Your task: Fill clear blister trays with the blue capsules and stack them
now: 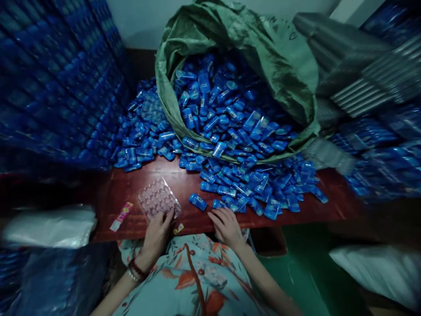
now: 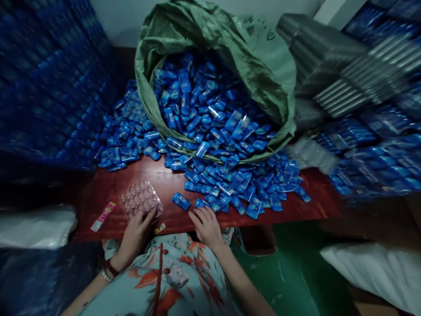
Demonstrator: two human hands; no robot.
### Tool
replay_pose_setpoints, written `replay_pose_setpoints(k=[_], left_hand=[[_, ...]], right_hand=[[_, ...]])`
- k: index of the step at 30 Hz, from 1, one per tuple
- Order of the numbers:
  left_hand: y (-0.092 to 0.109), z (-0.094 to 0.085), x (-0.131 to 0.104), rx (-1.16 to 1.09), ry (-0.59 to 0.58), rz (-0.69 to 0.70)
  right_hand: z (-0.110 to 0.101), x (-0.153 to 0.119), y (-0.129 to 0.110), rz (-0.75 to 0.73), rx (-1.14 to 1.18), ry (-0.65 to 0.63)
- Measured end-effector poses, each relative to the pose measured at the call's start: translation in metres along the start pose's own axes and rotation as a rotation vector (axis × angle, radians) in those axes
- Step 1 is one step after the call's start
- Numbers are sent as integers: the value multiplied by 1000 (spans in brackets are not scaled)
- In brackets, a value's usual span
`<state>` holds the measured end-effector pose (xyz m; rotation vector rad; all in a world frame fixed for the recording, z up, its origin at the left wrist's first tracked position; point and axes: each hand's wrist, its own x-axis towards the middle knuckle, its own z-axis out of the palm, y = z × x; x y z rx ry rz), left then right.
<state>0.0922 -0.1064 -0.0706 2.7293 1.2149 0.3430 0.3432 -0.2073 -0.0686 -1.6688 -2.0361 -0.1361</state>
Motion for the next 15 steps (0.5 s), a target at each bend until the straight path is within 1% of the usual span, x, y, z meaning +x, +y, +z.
replay_pose_setpoints(k=[2,4,6,7,8,9,11,12,13,15], left_hand=[[4,-1,6,-125,-1,-53],[0,-12,13,-255,41,-83],[-15,-27,22,-310,105,-94],[-27,-34,26,-293,117,-89],[-40,-39,30,-254,102,-71],[-53,-42,34,-206,62,-39],[-76,-43,40,-118,-56,38],[-83,-41,42,-98,-104,69],[-86,-38,43,-92,-134,84],[-80,-31,42,-94,-141,70]], right_hand=[[8,20,-7,24,18,-39],[12,38,-13,121,12,-85],[12,52,-17,223,-20,-150],[11,58,-19,256,-44,-195],[10,63,-20,275,-71,-244],[9,67,-22,279,-99,-298],[8,74,-27,268,-140,-411],[8,78,-29,263,-148,-466],[8,81,-31,265,-150,-517],[7,86,-32,307,-145,-600]])
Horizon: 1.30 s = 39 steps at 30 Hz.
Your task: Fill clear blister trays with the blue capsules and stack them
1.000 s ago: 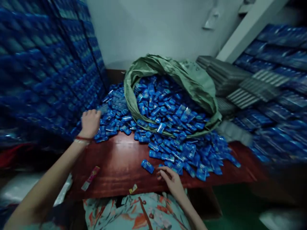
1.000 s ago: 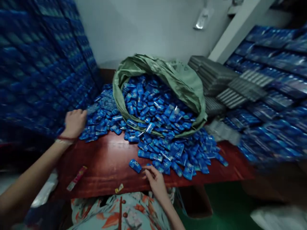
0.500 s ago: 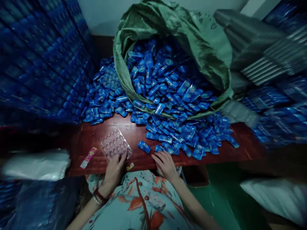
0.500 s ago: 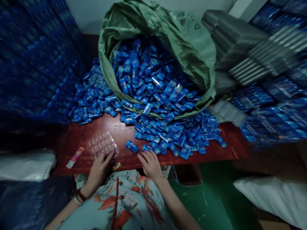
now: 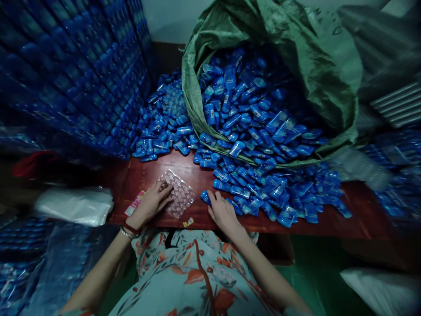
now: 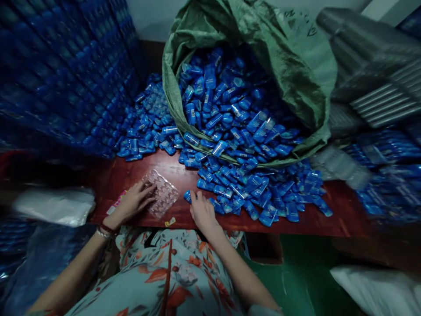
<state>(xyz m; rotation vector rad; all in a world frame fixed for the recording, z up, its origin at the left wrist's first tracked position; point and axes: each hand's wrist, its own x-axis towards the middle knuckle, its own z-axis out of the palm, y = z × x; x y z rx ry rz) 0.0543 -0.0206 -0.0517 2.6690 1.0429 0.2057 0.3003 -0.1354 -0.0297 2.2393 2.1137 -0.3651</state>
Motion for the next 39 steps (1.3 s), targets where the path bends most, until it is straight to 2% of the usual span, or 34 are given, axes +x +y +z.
replay_pose_setpoints(k=[3,6,9,11,13,14,16,19,22,26,31,35,39], left_hand=[[29,13,-4,56,25,-88],[58,17,-11,163,33,-213],[68,11,-11,147,108,-302],[70,5,-2,32,197,-289],[74,0,18,-109,239,-216],[79,-1,31,-167,224,-174],[92,0,61,-212,135,-131],[116,10,106,-151,-22,-172],[133,25,134,-108,-83,-199],[136,39,144,-119,-82,-189],[126,43,143,-164,-75,-122],[120,44,148,-261,-69,-62],[113,43,151,-386,-69,-38]], right_hand=[[-3,4,2,84,33,-48],[-2,3,7,100,41,-18],[2,-3,12,84,44,44],[4,-7,18,88,89,141],[1,-9,27,121,132,267],[-1,-10,34,143,137,324],[-9,-11,49,189,108,401],[-23,-16,73,263,60,446],[-30,-25,91,322,129,506],[-25,-31,102,304,284,543],[-15,-29,107,291,384,550],[-16,-33,110,281,352,481],[-20,-33,102,245,197,389]])
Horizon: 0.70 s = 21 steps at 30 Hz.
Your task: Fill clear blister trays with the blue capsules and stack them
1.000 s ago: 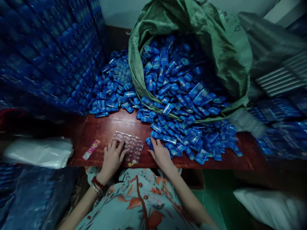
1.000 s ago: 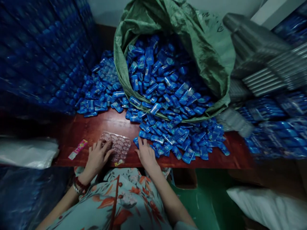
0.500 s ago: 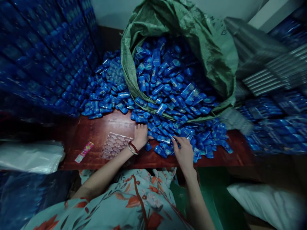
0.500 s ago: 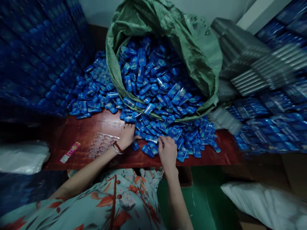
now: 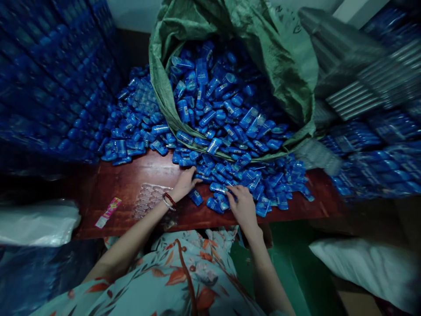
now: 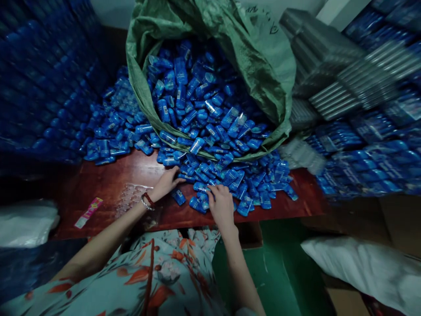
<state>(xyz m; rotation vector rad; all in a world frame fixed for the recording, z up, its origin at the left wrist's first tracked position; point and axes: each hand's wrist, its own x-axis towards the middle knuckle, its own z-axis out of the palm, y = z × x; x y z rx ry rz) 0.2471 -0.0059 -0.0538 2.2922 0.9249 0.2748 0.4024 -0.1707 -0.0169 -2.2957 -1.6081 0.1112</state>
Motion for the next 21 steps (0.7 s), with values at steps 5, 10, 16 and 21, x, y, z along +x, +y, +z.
replay_pose_setpoints(k=[5,10,16,21], left_hand=[[-12,-28,-15,-256,123,-16],[-37,-80,-54,-279,195,-39],[-70,-124,-109,-142,221,-162],[-76,-118,-127,-150,242,-229]], right_hand=[[5,18,-23,-128,-318,-174],[11,39,-38,-186,-389,-295],[16,51,-38,-282,-314,-357],[15,49,-55,-245,234,-211]])
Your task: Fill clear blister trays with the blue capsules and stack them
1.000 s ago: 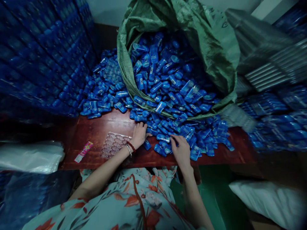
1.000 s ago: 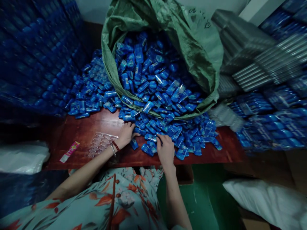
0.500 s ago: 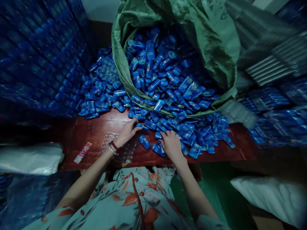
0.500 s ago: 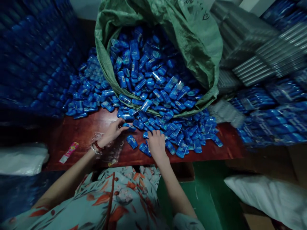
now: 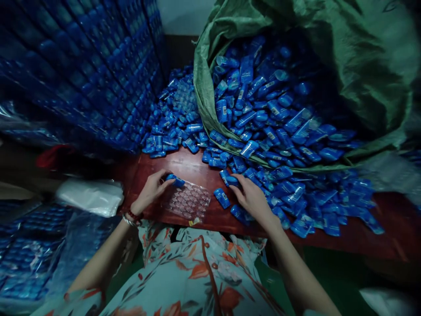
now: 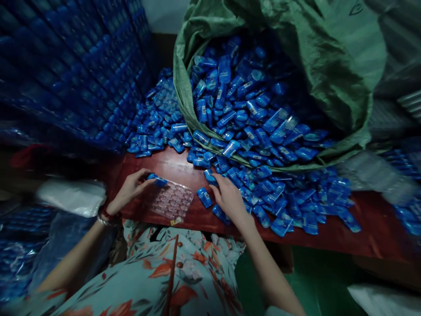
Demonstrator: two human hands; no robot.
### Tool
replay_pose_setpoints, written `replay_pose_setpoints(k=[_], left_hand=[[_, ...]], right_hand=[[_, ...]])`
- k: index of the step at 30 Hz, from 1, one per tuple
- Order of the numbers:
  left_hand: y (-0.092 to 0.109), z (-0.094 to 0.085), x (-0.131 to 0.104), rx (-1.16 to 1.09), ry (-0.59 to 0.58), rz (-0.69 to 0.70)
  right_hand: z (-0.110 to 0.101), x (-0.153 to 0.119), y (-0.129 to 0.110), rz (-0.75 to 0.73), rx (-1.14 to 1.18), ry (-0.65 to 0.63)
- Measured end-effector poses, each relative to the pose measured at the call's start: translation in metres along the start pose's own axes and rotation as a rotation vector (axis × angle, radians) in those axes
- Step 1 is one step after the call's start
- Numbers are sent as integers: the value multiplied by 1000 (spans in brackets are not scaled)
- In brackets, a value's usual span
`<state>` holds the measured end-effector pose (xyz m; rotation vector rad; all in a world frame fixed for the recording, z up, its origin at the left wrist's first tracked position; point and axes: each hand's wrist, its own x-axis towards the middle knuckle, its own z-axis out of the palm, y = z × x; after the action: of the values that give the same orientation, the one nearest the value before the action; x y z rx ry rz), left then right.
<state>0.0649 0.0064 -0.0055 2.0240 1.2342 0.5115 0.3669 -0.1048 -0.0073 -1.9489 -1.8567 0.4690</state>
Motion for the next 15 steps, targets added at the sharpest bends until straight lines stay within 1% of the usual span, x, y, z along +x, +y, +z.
replay_pose_setpoints(k=[2,4,6,7,8,10,13,15], left_hand=[[0,7,-1,-24,1,-9],[1,12,1,-42,20,-14],[-1,16,4,-54,48,-23],[-2,16,5,-62,54,-28],[-4,17,5,-73,52,-31],[-8,16,5,-94,33,-38],[-11,16,2,-97,52,-27],[-10,16,0,-76,78,46]], right_hand=[[13,0,-14,66,298,60],[34,0,-26,140,566,98],[56,-1,-34,209,771,139],[65,-2,-37,235,831,162],[71,-2,-39,249,851,184],[78,-3,-42,233,791,226],[76,-4,-45,166,637,249],[73,-3,-48,137,597,250]])
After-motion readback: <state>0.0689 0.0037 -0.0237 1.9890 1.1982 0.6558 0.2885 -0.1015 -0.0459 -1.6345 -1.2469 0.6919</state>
